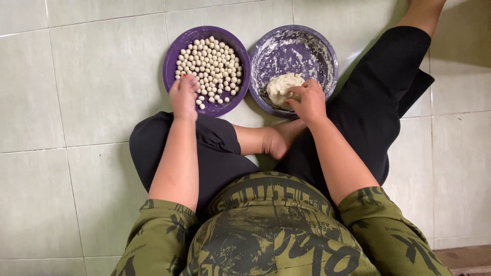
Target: Rolling small pieces of dough into uniform balls and placing them in a bowl.
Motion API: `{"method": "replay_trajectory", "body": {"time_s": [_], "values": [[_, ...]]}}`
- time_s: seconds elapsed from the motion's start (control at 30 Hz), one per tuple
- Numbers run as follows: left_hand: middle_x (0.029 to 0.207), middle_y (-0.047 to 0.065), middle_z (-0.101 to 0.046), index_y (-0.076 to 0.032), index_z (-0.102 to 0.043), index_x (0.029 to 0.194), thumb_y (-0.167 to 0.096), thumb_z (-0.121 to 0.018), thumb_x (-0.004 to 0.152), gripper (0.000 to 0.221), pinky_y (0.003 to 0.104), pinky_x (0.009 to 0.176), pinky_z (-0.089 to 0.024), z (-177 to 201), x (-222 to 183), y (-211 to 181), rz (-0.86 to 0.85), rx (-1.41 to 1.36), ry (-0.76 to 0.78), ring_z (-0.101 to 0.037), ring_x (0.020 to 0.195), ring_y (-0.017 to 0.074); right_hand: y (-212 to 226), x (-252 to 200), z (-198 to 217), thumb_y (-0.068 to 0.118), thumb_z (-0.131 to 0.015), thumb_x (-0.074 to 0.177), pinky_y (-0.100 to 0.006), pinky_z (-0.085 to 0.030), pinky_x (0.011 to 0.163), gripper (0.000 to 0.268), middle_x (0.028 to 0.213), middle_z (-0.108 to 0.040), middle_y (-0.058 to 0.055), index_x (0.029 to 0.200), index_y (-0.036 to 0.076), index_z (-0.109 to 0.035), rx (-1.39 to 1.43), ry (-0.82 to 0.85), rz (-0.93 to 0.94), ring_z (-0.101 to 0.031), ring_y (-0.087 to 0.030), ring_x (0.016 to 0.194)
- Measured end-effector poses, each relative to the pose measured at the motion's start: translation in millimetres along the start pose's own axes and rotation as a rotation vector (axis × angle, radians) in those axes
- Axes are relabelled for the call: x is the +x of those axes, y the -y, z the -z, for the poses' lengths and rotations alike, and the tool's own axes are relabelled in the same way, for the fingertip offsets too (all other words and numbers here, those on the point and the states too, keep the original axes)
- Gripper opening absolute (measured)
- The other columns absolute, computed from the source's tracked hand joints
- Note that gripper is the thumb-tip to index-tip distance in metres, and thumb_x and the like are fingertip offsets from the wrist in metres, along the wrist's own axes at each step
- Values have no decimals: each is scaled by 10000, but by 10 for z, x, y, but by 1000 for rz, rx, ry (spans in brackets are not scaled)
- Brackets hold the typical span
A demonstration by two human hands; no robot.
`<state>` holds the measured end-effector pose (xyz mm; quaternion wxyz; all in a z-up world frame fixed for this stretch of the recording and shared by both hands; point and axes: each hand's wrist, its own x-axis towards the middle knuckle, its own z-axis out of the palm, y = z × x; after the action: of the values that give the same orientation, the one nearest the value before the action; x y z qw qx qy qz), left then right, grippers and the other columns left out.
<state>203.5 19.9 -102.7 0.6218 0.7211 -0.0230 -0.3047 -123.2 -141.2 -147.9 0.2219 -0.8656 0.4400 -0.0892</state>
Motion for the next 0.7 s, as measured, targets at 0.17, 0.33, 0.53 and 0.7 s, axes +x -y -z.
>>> {"method": "replay_trajectory", "body": {"time_s": [0.17, 0.33, 0.53, 0.7], "values": [[905, 60, -743, -156, -750, 938, -398, -664, 943, 257, 243, 742, -532, -243, -265, 230, -99, 129, 110, -747, 814, 169, 35, -7, 34, 205, -847, 869, -410, -494, 808, 352, 1032, -501, -72, 1186, 127, -715, 52, 11, -44, -549, -282, 983], [896, 32, -764, -173, -767, 1010, -389, -689, 928, 244, 254, 762, -530, -538, -738, 307, -93, 285, 323, -724, 860, 137, -3, 43, -48, 201, -827, 878, -413, -537, 792, 222, 1013, -545, -43, 1078, 148, -747, 37, -45, 64, -596, -272, 961], [996, 91, -777, -164, -738, 1216, -273, -818, 864, 377, 311, 868, -584, -877, -922, 436, -113, 273, 597, -742, 968, 158, 275, -92, -81, 123, -806, 837, -456, -568, 816, 225, 928, -693, -56, 1038, 164, -716, 345, -16, 103, -693, -307, 949], [916, 64, -760, -8, -734, 1156, -79, -847, 805, 376, 252, 714, -652, -987, -1006, 497, 48, 45, 682, -740, 793, 111, 459, -177, 157, 99, -833, 849, -389, -576, 772, 213, 833, -727, -99, 1035, 75, -732, 597, 45, 110, -726, -265, 828]]}}
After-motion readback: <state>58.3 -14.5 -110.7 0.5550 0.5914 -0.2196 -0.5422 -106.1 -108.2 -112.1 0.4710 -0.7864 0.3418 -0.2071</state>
